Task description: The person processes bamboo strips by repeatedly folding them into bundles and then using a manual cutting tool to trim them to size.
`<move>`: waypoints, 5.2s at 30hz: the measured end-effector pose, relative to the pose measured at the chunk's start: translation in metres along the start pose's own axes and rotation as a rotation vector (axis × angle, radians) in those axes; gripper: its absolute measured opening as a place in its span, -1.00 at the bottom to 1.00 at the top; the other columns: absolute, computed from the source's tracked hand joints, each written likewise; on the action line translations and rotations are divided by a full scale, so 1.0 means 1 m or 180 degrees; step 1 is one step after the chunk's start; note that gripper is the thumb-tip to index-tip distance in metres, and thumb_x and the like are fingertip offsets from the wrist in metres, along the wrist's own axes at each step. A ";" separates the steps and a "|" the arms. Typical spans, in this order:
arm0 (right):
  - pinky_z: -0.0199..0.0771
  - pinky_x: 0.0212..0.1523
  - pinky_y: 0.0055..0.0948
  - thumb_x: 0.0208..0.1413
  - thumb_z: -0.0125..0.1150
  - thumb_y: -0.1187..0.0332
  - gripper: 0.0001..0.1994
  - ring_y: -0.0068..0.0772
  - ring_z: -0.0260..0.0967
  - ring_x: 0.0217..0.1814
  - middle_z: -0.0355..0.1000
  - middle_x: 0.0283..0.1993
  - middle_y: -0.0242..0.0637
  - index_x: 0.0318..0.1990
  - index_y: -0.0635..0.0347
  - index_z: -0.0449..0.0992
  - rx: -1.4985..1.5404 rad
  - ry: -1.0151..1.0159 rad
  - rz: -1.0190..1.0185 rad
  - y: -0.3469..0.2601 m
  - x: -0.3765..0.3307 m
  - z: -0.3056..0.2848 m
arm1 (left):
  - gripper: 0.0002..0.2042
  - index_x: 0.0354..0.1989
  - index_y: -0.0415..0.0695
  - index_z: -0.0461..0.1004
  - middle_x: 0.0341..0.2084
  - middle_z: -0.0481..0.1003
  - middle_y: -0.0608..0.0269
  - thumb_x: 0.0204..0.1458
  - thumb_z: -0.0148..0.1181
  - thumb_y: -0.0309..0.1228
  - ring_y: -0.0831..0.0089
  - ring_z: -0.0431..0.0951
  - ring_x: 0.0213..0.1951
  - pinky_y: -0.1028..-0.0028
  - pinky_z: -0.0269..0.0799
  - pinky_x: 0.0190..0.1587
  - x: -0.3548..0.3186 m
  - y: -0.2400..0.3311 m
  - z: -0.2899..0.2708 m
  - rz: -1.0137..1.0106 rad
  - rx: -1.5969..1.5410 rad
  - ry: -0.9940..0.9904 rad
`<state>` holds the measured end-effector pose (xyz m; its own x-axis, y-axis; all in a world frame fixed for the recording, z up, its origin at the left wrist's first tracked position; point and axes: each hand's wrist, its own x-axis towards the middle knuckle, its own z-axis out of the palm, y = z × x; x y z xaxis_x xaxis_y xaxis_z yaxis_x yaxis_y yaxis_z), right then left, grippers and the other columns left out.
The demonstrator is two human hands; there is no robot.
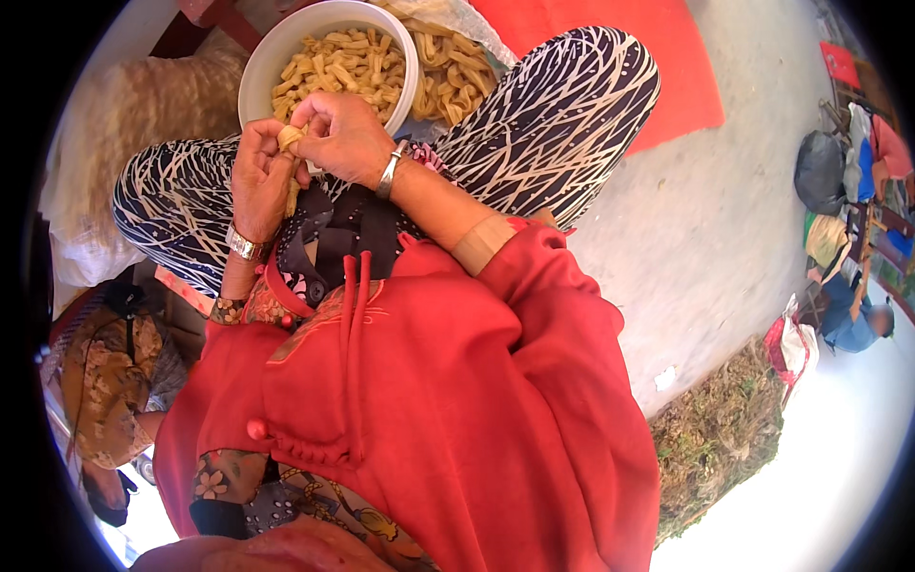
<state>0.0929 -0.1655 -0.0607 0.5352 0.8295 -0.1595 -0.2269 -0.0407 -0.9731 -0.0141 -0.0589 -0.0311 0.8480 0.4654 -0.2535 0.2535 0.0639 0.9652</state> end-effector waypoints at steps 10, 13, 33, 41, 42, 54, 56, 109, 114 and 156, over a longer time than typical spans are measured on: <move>0.32 -0.59 -0.56 -0.07 0.27 0.39 -0.82 -0.62 0.32 -0.62 0.40 -0.61 -0.36 -0.38 0.29 0.42 -0.0409 0.0636 0.0107 0.013 0.008 0.001 | -0.69 -0.05 -0.20 0.11 -0.38 0.43 0.19 0.07 0.02 -0.63 0.61 0.45 -0.50 0.64 0.41 -0.52 0.014 -0.017 0.006 -0.0158 0.0239 -0.0191; 0.35 -0.58 -0.58 -0.06 0.25 0.40 -0.81 -0.60 0.34 -0.60 0.41 -0.58 -0.34 -0.33 0.28 0.40 0.0561 0.0077 0.0471 0.019 0.012 -0.003 | -0.71 -0.04 -0.18 0.12 -0.39 0.42 0.22 0.09 0.01 -0.60 0.62 0.42 -0.50 0.62 0.42 -0.52 0.013 -0.019 0.001 -0.0172 0.0268 -0.0210; 0.36 -0.51 -0.69 0.18 0.07 0.28 -0.75 -0.70 0.30 -0.55 0.42 -0.46 -0.42 -0.10 0.24 0.44 0.0797 -0.0413 0.0297 0.007 0.010 -0.019 | -0.90 -0.17 -0.09 0.27 -0.47 0.39 0.23 0.17 -0.09 -0.53 0.73 0.19 -0.64 0.66 0.34 -0.56 0.005 -0.002 -0.012 -0.0698 -0.1809 -0.0463; 0.24 -0.56 -0.74 0.21 0.04 0.27 -0.80 -0.77 0.26 -0.56 0.40 -0.54 -0.46 -0.23 0.22 0.46 0.0658 -0.0856 0.0437 0.004 0.010 -0.018 | -0.81 -0.06 -0.10 0.22 -0.44 0.42 0.14 0.17 -0.09 -0.53 0.67 0.24 -0.64 0.73 0.15 -0.57 0.007 -0.007 -0.018 -0.0517 -0.1797 -0.1162; 0.23 -0.58 -0.73 0.19 0.05 0.29 -0.81 -0.76 0.26 -0.58 0.41 -0.56 -0.44 -0.26 0.24 0.45 0.0617 -0.0749 0.0412 0.005 0.009 -0.017 | -0.79 -0.04 -0.10 0.21 -0.44 0.42 0.14 0.17 -0.08 -0.52 0.67 0.26 -0.63 0.73 0.18 -0.56 0.007 -0.006 -0.017 -0.0536 -0.1750 -0.1204; 0.20 -0.62 -0.67 0.09 0.13 0.41 -0.89 -0.72 0.22 -0.63 0.35 -0.57 -0.47 -0.38 0.27 0.43 0.0526 0.0605 -0.0044 0.002 0.006 -0.011 | -0.78 0.01 -0.07 0.24 -0.41 0.39 0.28 0.20 -0.05 -0.41 0.65 0.34 -0.47 0.57 0.41 -0.31 0.005 -0.012 -0.017 -0.0670 -0.1832 -0.1068; 0.21 -0.62 -0.67 0.09 0.13 0.41 -0.90 -0.72 0.22 -0.62 0.34 -0.56 -0.48 -0.37 0.26 0.43 0.0476 0.0580 -0.0060 0.001 0.006 -0.012 | -0.79 -0.01 -0.09 0.26 -0.43 0.38 0.30 0.20 -0.06 -0.42 0.65 0.33 -0.49 0.49 0.47 -0.26 0.004 -0.010 -0.017 -0.0603 -0.1867 -0.0998; 0.18 -0.71 -0.63 0.02 0.18 0.42 -0.91 -0.65 0.19 -0.68 0.31 -0.58 -0.41 -0.40 0.23 0.42 0.1705 -0.0201 0.1358 -0.027 0.001 -0.005 | -0.59 0.23 -0.12 0.10 -0.68 0.20 0.47 0.20 -0.16 -0.33 0.69 0.19 -0.63 0.67 0.24 -0.50 0.003 0.016 -0.012 -0.0376 -0.0651 -0.0698; 0.17 -0.70 -0.61 -0.02 0.14 0.48 -0.94 -0.65 0.15 -0.69 0.31 -0.58 -0.38 -0.39 0.26 0.43 0.1830 -0.0014 0.1235 -0.036 -0.002 -0.004 | -0.58 0.23 -0.14 0.07 -0.70 0.13 0.50 0.19 -0.14 -0.40 0.71 0.13 -0.64 0.63 0.25 -0.49 -0.004 0.027 -0.012 -0.0297 -0.0981 -0.0710; 0.18 -0.66 -0.72 0.10 0.13 0.29 -0.83 -0.72 0.18 -0.66 0.34 -0.57 -0.41 -0.32 0.17 0.34 -0.0211 -0.0029 -0.0395 -0.142 0.146 -0.016 | -0.95 -0.33 -0.20 0.28 -0.56 0.40 0.31 0.09 -0.03 -0.50 0.65 0.36 -0.59 0.61 0.37 -0.50 0.116 0.122 -0.076 0.0730 -0.0080 0.0274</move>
<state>0.2165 -0.0476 0.0512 0.5484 0.8354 -0.0359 -0.1049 0.0261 -0.9941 0.0793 0.0701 0.0618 0.8390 0.5437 -0.0222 0.0464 -0.0307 0.9985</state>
